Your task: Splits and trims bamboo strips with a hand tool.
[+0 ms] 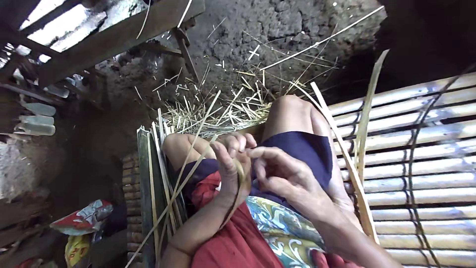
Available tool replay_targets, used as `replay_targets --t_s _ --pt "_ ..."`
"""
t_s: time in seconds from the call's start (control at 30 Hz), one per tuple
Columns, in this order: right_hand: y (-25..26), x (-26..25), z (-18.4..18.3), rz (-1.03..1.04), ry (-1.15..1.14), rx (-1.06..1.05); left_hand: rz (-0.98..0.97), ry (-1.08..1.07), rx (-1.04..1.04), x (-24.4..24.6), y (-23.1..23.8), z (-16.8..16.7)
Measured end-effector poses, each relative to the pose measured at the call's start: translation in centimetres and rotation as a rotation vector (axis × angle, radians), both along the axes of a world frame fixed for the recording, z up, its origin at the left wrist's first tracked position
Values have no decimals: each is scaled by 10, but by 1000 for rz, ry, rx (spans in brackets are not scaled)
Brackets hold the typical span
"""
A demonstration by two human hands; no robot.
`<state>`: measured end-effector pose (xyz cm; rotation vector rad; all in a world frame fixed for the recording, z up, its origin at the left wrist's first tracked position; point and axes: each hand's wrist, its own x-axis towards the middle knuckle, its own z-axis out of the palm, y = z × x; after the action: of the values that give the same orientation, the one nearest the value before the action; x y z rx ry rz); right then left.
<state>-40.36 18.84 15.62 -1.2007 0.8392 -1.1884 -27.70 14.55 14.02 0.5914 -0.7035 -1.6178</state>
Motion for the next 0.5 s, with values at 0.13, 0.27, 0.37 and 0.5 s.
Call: replay_targets --t_s 0.13,0.27,0.37,0.5 --pt "1 -3 2 150 115 -118 64 -37 -81 7 -18 -4" --pt "28 12 -9 477 173 -231 38 -30 63 20 -35 5" --pt "17 3 -4 229 153 -172 -441 198 127 26 -28 0" --pt "-10 -14 7 -198 201 -140 -624 68 242 29 -9 10"
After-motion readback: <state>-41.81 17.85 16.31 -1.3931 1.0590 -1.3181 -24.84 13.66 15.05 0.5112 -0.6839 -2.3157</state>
